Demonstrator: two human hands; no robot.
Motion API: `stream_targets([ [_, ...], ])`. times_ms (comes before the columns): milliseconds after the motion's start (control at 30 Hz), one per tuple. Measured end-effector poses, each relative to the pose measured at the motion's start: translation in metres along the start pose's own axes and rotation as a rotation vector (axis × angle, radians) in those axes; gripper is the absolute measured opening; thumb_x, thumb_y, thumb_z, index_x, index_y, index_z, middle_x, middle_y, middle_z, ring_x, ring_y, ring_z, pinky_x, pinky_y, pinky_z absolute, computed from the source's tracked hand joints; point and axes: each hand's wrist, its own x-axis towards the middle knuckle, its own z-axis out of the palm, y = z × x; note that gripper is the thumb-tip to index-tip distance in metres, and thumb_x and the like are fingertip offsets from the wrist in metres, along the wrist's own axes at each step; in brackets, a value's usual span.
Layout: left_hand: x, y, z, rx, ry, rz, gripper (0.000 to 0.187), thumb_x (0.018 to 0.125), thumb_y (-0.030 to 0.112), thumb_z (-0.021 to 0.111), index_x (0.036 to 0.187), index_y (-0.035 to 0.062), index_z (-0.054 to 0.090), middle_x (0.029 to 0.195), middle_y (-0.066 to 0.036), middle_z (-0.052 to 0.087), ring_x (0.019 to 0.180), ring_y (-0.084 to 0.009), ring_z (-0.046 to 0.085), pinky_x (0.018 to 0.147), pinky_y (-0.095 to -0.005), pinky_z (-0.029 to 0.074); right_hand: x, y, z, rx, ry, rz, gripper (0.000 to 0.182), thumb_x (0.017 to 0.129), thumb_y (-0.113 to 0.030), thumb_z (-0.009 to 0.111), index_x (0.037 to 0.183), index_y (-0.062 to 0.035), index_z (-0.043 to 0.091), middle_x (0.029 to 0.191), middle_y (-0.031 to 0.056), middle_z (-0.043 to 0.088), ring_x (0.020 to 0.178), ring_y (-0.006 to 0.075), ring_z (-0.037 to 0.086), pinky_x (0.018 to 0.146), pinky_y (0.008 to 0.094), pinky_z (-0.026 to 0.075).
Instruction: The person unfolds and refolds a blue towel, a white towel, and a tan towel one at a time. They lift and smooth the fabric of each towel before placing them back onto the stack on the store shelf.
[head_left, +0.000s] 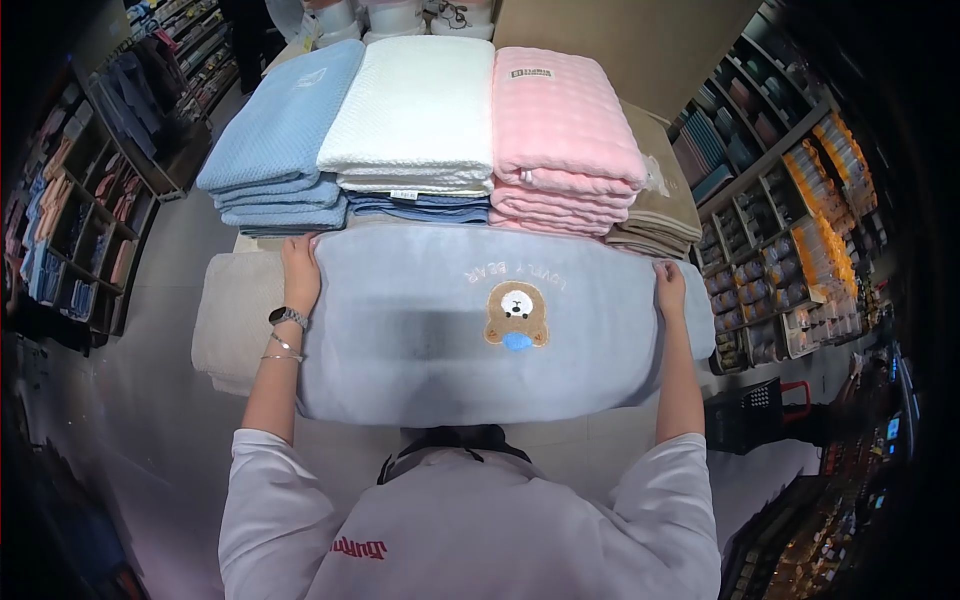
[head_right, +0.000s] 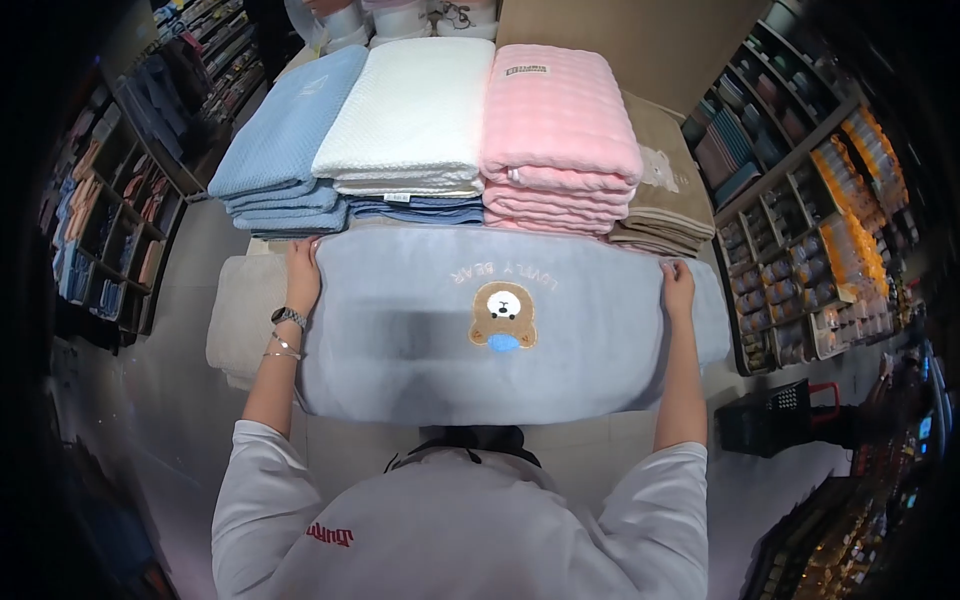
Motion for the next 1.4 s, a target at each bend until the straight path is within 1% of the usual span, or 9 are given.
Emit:
stream_targets([
  [200, 0.009, 0.095, -0.183, -0.293, -0.095, 0.016, 0.021, 0.087, 0.004, 0.053, 0.104, 0.0008, 0.065, 0.083, -0.005, 0.048, 0.074, -0.0104, 0.045, 0.067, -0.0197, 0.035, -0.051, -0.070, -0.158, 0.732, -0.154, 0.066, 0.015, 0.088, -0.018, 0.060, 0.091, -0.0027, 0.057, 0.077, -0.0055, 0.054, 0.069, 0.0023, 0.047, 0.063, 0.0165, 0.036],
  [367, 0.033, 0.146, -0.285, -0.331, 0.013, 0.234, 0.023, 0.088, 0.008, 0.055, 0.108, 0.0008, 0.065, 0.084, -0.001, 0.050, 0.078, -0.0083, 0.047, 0.068, -0.0183, 0.035, -0.054, -0.113, -0.282, 0.895, -0.131, -0.068, 0.017, 0.084, -0.020, 0.061, 0.088, -0.0033, 0.058, 0.083, 0.0016, 0.062, 0.077, 0.0102, 0.058, 0.073, 0.0216, 0.043],
  [500, 0.101, 0.164, -0.305, -0.440, 0.071, 0.152, 0.026, 0.092, 0.016, 0.052, 0.111, 0.0021, 0.063, 0.100, -0.005, 0.066, 0.089, -0.0074, 0.057, 0.081, -0.0188, 0.042, -0.004, -0.147, -0.321, 0.911, 0.087, -0.043, 0.021, 0.088, -0.020, 0.056, 0.099, -0.0035, 0.061, 0.094, -0.0004, 0.063, 0.089, 0.0102, 0.058, 0.079, 0.0213, 0.042],
  [633, 0.175, 0.164, -0.307, -0.340, 0.279, 0.395, 0.028, 0.093, 0.021, 0.053, 0.111, 0.0027, 0.063, 0.098, -0.004, 0.066, 0.090, -0.0085, 0.058, 0.081, -0.0194, 0.041, 0.078, -0.144, -0.348, 0.911, -0.094, -0.172, 0.021, 0.090, -0.021, 0.057, 0.103, -0.0042, 0.059, 0.100, 0.0001, 0.062, 0.096, 0.0101, 0.056, 0.083, 0.0221, 0.041],
  [767, 0.178, 0.167, -0.328, -0.398, 0.442, 0.492, 0.030, 0.094, 0.023, 0.052, 0.115, 0.0033, 0.061, 0.102, -0.003, 0.064, 0.092, -0.0078, 0.056, 0.083, -0.0192, 0.041, 0.073, -0.139, -0.372, 0.923, 0.140, -0.436, 0.027, 0.091, -0.019, 0.056, 0.113, -0.0041, 0.053, 0.107, 0.0013, 0.058, 0.102, 0.0112, 0.054, 0.088, 0.0268, 0.041],
  [867, 0.110, 0.182, -0.331, -0.158, 0.482, 0.680, 0.029, 0.094, 0.019, 0.050, 0.118, 0.0052, 0.058, 0.106, -0.002, 0.059, 0.091, -0.0089, 0.055, 0.078, -0.0202, 0.042, 0.021, -0.123, -0.359, 0.899, 0.306, -0.492, 0.028, 0.091, -0.019, 0.057, 0.115, -0.0042, 0.050, 0.111, 0.0038, 0.055, 0.105, 0.0124, 0.052, 0.090, 0.0299, 0.041],
  [967, 0.040, 0.158, -0.316, 0.126, 0.328, 0.690, 0.031, 0.080, -0.006, 0.051, 0.109, 0.0024, 0.061, 0.097, -0.011, 0.052, 0.089, -0.0202, 0.055, 0.086, -0.0292, 0.045, -0.028, -0.062, -0.319, 0.920, 0.238, -0.458, 0.022, 0.089, -0.013, 0.058, 0.108, -0.0055, 0.049, 0.112, 0.0063, 0.054, 0.106, 0.0157, 0.051, 0.092, 0.0315, 0.040],
  [1167, -0.117, 0.080, -0.201, 0.024, -0.077, 0.286, 0.029, 0.068, -0.017, 0.054, 0.090, 0.0022, 0.059, 0.091, -0.010, 0.049, 0.096, -0.0274, 0.054, 0.095, -0.0419, 0.043, -0.149, 0.048, -0.162, 0.771, 0.044, -0.105, 0.012, 0.087, 0.000, 0.054, 0.097, -0.0053, 0.050, 0.106, 0.0075, 0.055, 0.097, 0.0152, 0.052, 0.082, 0.0256, 0.040],
  [1400, -0.195, 0.050, -0.141, -0.066, -0.065, -0.073, 0.029, 0.069, -0.015, 0.048, 0.092, 0.0012, 0.058, 0.113, -0.013, 0.043, 0.113, -0.0322, 0.046, 0.095, -0.0407, 0.040, -0.207, 0.091, -0.073, 0.940, 0.201, 0.147, 0.019, 0.086, 0.006, 0.049, 0.103, -0.0036, 0.049, 0.108, 0.0091, 0.055, 0.095, 0.0159, 0.053, 0.078, 0.0263, 0.044],
])
